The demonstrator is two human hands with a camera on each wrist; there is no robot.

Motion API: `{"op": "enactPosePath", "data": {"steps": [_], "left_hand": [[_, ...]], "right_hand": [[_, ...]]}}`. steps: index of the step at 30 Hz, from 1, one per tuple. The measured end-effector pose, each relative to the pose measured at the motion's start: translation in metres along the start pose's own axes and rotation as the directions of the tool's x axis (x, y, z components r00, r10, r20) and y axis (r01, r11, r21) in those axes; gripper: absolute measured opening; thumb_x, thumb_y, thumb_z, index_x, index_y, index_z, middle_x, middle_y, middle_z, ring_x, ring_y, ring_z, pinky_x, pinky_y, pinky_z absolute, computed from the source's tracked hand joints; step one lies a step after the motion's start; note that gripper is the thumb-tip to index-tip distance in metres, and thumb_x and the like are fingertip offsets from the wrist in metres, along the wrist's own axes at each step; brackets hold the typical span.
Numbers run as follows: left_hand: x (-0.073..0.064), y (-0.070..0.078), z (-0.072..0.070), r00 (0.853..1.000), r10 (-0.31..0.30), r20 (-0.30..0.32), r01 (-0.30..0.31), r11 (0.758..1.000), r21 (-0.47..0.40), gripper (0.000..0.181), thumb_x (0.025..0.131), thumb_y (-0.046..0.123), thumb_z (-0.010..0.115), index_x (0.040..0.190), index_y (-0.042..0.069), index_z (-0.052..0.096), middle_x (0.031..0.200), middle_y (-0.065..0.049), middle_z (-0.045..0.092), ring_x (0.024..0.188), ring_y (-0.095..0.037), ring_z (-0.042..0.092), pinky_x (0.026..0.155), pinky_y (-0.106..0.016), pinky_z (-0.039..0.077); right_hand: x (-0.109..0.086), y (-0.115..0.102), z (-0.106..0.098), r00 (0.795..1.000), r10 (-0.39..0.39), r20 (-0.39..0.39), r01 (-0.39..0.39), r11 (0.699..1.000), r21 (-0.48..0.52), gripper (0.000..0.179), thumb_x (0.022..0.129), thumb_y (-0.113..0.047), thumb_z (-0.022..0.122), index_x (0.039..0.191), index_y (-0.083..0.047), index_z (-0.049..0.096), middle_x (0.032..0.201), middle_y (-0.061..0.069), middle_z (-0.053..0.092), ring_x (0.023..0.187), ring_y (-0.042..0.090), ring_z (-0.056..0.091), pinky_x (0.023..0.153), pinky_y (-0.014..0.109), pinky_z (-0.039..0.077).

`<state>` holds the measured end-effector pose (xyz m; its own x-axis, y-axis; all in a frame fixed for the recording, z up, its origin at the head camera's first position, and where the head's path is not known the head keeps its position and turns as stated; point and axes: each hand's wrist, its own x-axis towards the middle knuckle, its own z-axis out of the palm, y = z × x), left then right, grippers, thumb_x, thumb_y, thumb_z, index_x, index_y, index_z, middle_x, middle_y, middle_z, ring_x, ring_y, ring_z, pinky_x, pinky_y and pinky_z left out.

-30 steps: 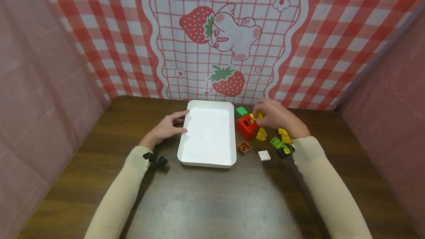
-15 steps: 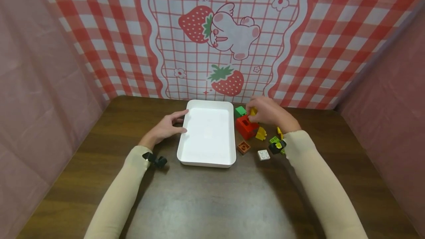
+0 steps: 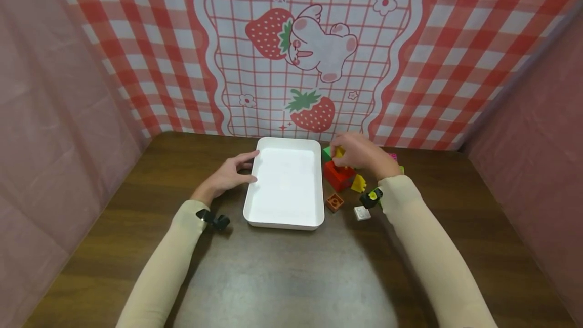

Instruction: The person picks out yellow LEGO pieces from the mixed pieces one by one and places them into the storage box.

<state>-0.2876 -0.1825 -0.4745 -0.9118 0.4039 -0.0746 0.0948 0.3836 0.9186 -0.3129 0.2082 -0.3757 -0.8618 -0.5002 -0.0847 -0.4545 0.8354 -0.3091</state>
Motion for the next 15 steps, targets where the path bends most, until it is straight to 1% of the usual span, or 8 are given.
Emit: {"op": "enactPosePath", "data": {"steps": [4,8,13,15], "left_hand": [[0.0,0.001,0.0,1.0,0.001,-0.007,-0.001,1.0,0.0,0.085,0.102,0.008,0.079,0.176,0.009,0.037,0.182,-0.024,0.036,0.162,-0.051,0.044,0.129,-0.066,0.045],[-0.001,0.0,0.0,1.0,-0.003,-0.01,0.003,1.0,0.013,0.085,0.103,0.01,0.079,0.176,0.01,0.037,0.182,-0.024,0.036,0.162,-0.05,0.045,0.129,-0.065,0.046],[-0.002,0.0,0.001,1.0,-0.007,-0.011,0.007,1.0,-0.001,0.085,0.102,0.009,0.08,0.176,0.01,0.037,0.182,-0.023,0.037,0.162,-0.049,0.045,0.13,-0.065,0.045],[-0.002,0.001,0.001,1.0,-0.01,-0.011,0.01,1.0,-0.011,0.085,0.102,0.009,0.08,0.176,0.011,0.038,0.182,-0.023,0.037,0.162,-0.049,0.045,0.13,-0.066,0.045]], "right_hand": [[0.009,-0.004,0.001,1.0,-0.009,-0.002,0.009,1.0,0.005,0.01,0.099,-0.014,0.083,0.108,-0.012,0.08,0.121,0.011,0.075,0.101,0.028,0.066,0.085,0.04,0.066],[0.018,-0.009,0.002,1.0,-0.012,-0.005,0.012,1.0,-0.018,0.008,0.098,-0.015,0.084,0.106,-0.012,0.082,0.12,0.011,0.075,0.097,0.027,0.066,0.087,0.04,0.067],[0.025,-0.016,0.004,1.0,0.012,0.001,-0.012,1.0,-0.006,0.007,0.099,-0.014,0.083,0.106,-0.012,0.082,0.121,0.01,0.075,0.103,0.029,0.064,0.094,0.044,0.065],[0.027,-0.019,0.004,1.0,0.01,0.0,-0.01,1.0,-0.012,0.007,0.1,-0.014,0.082,0.106,-0.011,0.082,0.121,0.01,0.074,0.106,0.03,0.063,0.097,0.046,0.064]]}}
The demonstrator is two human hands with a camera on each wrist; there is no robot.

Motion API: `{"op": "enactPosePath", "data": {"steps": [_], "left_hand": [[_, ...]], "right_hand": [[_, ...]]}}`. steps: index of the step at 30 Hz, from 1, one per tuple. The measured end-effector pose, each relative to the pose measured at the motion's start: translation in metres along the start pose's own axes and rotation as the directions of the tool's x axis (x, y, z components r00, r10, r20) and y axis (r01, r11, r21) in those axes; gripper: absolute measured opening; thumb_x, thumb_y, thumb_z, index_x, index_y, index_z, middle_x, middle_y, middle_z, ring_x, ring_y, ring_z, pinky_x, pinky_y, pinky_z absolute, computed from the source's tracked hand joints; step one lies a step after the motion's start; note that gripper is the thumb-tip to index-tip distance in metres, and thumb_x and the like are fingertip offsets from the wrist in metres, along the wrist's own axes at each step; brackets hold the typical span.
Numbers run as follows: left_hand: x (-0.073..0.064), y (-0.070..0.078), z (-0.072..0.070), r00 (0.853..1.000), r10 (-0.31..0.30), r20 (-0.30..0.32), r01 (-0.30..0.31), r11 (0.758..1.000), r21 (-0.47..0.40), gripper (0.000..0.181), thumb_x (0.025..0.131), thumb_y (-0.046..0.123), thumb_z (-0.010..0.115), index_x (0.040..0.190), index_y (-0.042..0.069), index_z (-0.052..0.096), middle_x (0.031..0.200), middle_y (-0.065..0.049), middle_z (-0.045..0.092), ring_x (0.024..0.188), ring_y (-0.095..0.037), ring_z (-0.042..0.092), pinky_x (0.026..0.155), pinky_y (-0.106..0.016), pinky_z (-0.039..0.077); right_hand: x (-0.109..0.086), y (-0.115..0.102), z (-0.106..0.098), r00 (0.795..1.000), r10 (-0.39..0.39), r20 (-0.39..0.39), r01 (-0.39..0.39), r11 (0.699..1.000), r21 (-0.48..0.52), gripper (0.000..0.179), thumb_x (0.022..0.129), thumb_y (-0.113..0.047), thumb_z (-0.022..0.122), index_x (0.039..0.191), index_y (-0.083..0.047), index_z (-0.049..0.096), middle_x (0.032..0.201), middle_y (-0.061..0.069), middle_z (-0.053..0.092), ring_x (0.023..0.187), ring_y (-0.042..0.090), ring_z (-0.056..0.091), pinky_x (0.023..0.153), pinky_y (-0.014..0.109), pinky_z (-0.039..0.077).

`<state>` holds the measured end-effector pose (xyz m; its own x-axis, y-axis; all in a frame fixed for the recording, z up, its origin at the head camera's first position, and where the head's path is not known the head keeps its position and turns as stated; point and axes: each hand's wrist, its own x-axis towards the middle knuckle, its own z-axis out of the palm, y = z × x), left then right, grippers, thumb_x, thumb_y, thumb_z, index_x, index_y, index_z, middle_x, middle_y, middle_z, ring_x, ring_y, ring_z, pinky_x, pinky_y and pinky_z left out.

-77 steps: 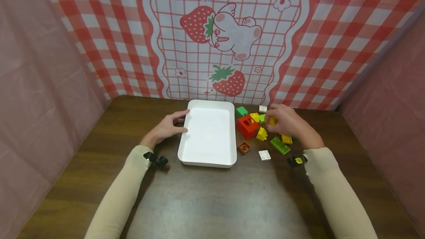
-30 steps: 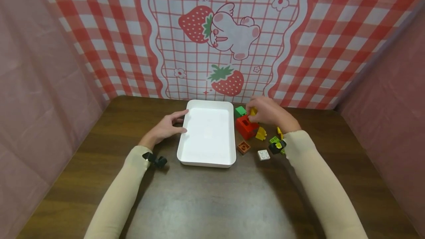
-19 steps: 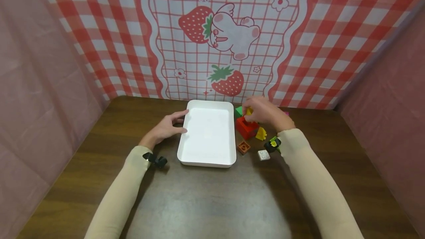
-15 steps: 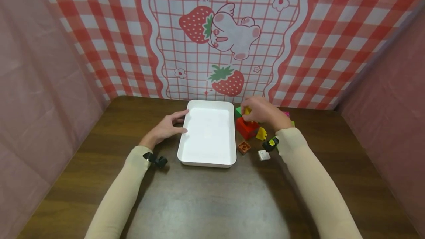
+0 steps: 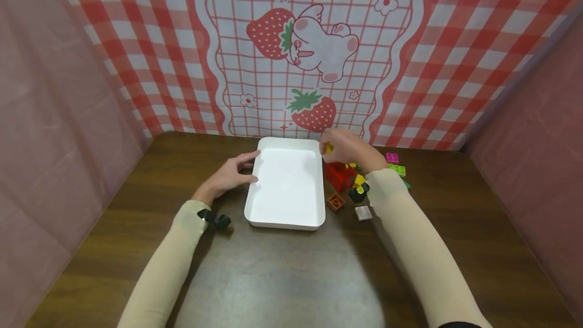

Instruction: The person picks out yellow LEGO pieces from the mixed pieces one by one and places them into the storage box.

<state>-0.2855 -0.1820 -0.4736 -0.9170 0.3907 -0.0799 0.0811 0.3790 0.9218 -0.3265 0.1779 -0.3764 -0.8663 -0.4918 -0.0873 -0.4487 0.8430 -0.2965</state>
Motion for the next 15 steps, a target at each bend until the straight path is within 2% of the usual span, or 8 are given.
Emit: {"op": "enactPosePath", "data": {"steps": [8,15], "left_hand": [[0.002,-0.001,-0.001,1.0,-0.006,0.003,0.006,1.0,0.005,0.086,0.103,0.01,0.08,0.177,0.011,0.037,0.182,-0.024,0.037,0.162,-0.05,0.044,0.131,-0.066,0.044],[0.002,0.0,0.0,1.0,-0.007,-0.002,0.007,1.0,0.006,0.085,0.102,0.007,0.08,0.176,0.01,0.038,0.182,-0.024,0.036,0.162,-0.05,0.044,0.13,-0.065,0.045]], "right_hand": [[0.007,-0.013,0.005,0.999,-0.031,0.024,0.032,0.999,-0.031,0.013,0.1,-0.014,0.084,0.111,-0.008,0.083,0.123,0.011,0.075,0.107,0.03,0.064,0.097,0.046,0.065],[0.017,-0.024,0.01,0.996,-0.085,0.025,0.085,0.996,-0.025,0.011,0.098,-0.012,0.086,0.108,-0.009,0.084,0.118,0.008,0.077,0.106,0.028,0.064,0.103,0.046,0.065]]}}
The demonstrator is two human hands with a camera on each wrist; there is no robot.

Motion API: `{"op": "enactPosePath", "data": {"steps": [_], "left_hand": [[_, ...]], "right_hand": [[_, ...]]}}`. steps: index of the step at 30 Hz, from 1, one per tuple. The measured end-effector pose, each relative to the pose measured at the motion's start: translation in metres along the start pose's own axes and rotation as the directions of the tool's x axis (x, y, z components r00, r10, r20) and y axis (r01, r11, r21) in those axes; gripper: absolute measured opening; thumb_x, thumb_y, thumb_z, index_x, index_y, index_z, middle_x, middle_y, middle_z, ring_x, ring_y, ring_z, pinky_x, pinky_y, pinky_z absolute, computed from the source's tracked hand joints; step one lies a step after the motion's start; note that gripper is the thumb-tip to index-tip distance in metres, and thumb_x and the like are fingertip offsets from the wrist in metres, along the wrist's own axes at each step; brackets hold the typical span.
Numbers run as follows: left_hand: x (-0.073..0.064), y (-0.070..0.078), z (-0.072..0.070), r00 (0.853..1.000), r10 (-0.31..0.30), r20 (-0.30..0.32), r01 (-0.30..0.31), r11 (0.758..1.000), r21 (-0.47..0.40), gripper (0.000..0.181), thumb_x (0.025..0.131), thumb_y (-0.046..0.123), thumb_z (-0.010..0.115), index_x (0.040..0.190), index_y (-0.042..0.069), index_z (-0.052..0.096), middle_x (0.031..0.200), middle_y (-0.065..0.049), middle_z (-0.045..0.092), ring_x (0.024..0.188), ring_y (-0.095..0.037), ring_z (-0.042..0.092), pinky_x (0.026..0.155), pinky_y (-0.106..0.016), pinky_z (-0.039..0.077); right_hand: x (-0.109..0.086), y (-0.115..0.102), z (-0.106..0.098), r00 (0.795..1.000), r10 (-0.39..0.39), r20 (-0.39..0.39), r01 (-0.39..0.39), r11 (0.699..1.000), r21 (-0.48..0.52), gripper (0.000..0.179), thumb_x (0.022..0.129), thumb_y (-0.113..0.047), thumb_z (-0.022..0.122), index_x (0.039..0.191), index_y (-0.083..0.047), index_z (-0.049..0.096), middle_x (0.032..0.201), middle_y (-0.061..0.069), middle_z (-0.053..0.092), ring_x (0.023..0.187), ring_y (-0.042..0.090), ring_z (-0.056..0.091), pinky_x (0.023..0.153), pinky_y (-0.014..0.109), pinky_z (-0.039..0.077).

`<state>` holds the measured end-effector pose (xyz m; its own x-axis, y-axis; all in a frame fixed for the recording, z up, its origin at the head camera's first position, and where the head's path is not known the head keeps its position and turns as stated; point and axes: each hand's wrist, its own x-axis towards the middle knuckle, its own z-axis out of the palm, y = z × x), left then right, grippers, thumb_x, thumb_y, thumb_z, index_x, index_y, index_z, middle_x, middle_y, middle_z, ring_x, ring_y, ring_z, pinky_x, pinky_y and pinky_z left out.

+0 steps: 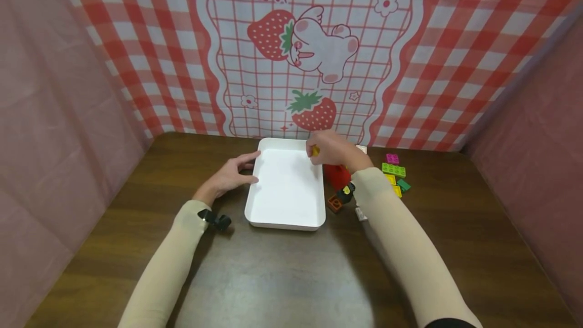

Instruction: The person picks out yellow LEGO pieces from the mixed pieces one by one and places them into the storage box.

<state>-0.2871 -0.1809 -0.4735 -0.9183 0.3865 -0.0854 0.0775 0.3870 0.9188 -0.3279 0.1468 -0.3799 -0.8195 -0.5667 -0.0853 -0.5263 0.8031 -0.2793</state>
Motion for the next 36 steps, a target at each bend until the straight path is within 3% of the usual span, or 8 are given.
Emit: {"op": "enactPosePath", "data": {"steps": [10,22,36], "left_hand": [[0.001,-0.001,0.0,1.0,-0.004,0.0,0.004,1.0,-0.001,0.085,0.102,0.006,0.079,0.176,0.009,0.038,0.182,-0.023,0.036,0.162,-0.05,0.044,0.131,-0.065,0.044],[-0.001,0.001,0.0,1.0,-0.029,-0.002,0.029,0.999,-0.014,0.086,0.101,0.006,0.08,0.177,0.014,0.039,0.182,-0.022,0.037,0.162,-0.048,0.044,0.131,-0.065,0.044],[0.0,0.0,0.0,1.0,-0.002,-0.002,0.002,1.0,0.005,0.086,0.102,0.005,0.079,0.177,0.01,0.036,0.182,-0.024,0.036,0.162,-0.05,0.044,0.13,-0.064,0.045]], "right_hand": [[0.014,-0.013,-0.002,0.999,0.013,0.033,-0.014,1.0,0.023,0.012,0.099,-0.01,0.084,0.111,-0.007,0.084,0.117,0.009,0.077,0.105,0.028,0.065,0.097,0.042,0.066],[0.029,-0.012,-0.005,0.996,0.077,0.044,-0.077,0.997,0.002,0.015,0.099,-0.01,0.085,0.114,-0.007,0.085,0.118,0.009,0.079,0.106,0.029,0.066,0.101,0.043,0.065],[0.024,-0.004,0.009,0.997,0.057,0.043,-0.058,0.998,0.025,0.01,0.1,-0.011,0.084,0.11,-0.009,0.083,0.118,0.009,0.079,0.103,0.027,0.066,0.096,0.041,0.064]]}}
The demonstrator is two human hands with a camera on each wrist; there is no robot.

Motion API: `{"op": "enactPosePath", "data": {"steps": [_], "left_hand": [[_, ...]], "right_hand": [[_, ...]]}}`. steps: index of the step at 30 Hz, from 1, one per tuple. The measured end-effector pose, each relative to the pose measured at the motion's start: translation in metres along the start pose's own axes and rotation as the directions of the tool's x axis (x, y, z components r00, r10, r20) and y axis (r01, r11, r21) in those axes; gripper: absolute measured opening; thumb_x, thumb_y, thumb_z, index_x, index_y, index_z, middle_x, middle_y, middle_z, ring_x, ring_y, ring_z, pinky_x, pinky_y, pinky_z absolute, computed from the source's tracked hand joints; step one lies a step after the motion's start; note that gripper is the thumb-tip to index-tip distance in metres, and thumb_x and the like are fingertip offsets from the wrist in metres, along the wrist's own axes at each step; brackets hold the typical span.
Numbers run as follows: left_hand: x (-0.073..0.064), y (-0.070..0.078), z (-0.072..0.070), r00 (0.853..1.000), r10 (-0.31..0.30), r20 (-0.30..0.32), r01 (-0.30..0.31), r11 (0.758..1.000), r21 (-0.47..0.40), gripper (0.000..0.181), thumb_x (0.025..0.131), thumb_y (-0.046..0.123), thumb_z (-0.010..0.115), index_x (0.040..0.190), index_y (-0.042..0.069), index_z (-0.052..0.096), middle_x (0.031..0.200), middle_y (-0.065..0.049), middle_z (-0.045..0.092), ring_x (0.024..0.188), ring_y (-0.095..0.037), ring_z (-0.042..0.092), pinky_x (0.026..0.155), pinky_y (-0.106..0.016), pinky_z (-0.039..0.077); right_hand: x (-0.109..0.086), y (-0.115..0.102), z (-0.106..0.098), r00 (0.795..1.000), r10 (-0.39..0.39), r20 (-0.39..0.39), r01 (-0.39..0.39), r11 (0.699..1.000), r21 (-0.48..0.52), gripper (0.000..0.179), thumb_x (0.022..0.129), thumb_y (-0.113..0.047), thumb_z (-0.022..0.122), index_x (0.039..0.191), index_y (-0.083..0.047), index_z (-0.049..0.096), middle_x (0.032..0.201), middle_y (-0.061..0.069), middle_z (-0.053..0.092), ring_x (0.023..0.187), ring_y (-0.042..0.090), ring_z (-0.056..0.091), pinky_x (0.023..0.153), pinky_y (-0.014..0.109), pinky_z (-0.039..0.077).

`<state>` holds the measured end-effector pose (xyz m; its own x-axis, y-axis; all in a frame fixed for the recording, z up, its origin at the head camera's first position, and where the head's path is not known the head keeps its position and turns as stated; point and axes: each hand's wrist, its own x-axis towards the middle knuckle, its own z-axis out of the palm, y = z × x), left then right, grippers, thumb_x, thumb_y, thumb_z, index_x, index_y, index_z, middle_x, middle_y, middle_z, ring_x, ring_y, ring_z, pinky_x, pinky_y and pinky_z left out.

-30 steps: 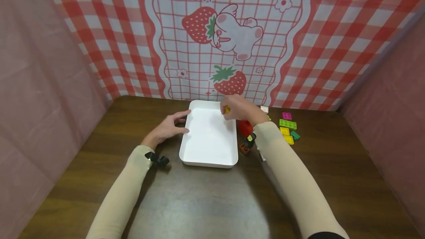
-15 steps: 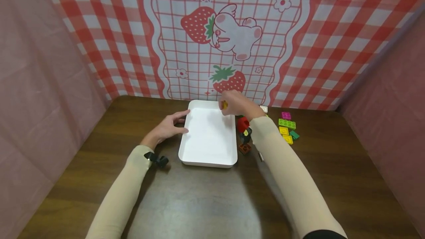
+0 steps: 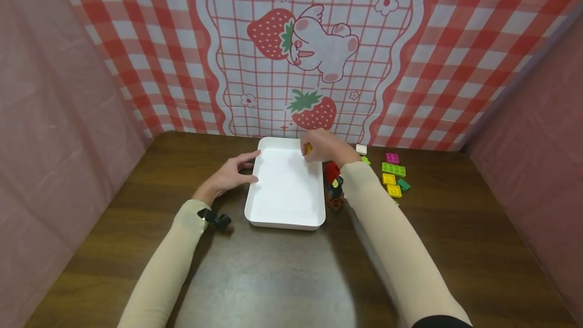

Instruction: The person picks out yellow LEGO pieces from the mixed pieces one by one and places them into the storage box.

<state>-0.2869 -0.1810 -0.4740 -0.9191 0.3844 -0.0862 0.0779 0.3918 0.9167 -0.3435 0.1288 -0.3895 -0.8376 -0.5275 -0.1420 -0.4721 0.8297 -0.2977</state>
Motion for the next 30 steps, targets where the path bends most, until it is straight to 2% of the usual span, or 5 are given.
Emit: {"op": "enactPosePath", "data": {"steps": [5,9,16,24,30], "left_hand": [[0.0,0.0,0.0,1.0,-0.001,-0.002,0.001,1.0,0.002,0.086,0.102,0.006,0.08,0.177,0.011,0.037,0.182,-0.023,0.037,0.162,-0.049,0.045,0.13,-0.064,0.045],[-0.001,-0.001,0.0,1.0,-0.002,-0.004,0.002,1.0,-0.001,0.087,0.101,0.006,0.08,0.176,0.011,0.037,0.182,-0.023,0.037,0.162,-0.049,0.045,0.13,-0.064,0.045],[-0.002,0.0,0.0,1.0,0.003,-0.001,-0.003,1.0,0.001,0.086,0.102,0.007,0.08,0.176,0.01,0.037,0.182,-0.024,0.036,0.162,-0.05,0.044,0.131,-0.065,0.044],[-0.001,-0.001,-0.001,1.0,0.014,0.002,-0.014,1.0,-0.001,0.086,0.102,0.006,0.079,0.177,0.01,0.036,0.183,-0.024,0.035,0.163,-0.05,0.043,0.131,-0.065,0.044],[0.0,0.0,0.0,1.0,0.019,0.004,-0.019,1.0,0.002,0.086,0.102,0.006,0.079,0.176,0.009,0.036,0.183,-0.023,0.035,0.163,-0.05,0.043,0.131,-0.065,0.044]], "right_hand": [[0.0,0.0,0.007,1.0,-0.015,0.009,0.015,1.0,-0.026,0.004,0.1,-0.014,0.085,0.102,-0.011,0.083,0.116,0.008,0.079,0.099,0.025,0.065,0.091,0.038,0.063],[0.001,-0.002,0.012,0.999,0.002,0.032,-0.001,1.0,-0.029,0.005,0.1,-0.015,0.085,0.098,-0.013,0.081,0.116,0.008,0.077,0.102,0.026,0.064,0.092,0.038,0.062],[0.001,-0.004,0.016,0.998,0.03,0.059,-0.029,0.999,-0.026,0.008,0.101,-0.014,0.084,0.095,-0.014,0.078,0.118,0.008,0.073,0.106,0.027,0.063,0.095,0.038,0.059],[0.002,-0.006,0.021,0.997,0.023,0.068,-0.022,1.0,-0.022,0.01,0.1,-0.012,0.083,0.092,-0.013,0.078,0.114,0.008,0.074,0.103,0.026,0.062,0.09,0.037,0.057],[0.003,-0.006,0.026,0.994,0.037,0.102,-0.034,0.999,-0.039,0.012,0.101,-0.013,0.083,0.091,-0.014,0.077,0.113,0.006,0.071,0.105,0.025,0.061,0.09,0.036,0.054]]}}
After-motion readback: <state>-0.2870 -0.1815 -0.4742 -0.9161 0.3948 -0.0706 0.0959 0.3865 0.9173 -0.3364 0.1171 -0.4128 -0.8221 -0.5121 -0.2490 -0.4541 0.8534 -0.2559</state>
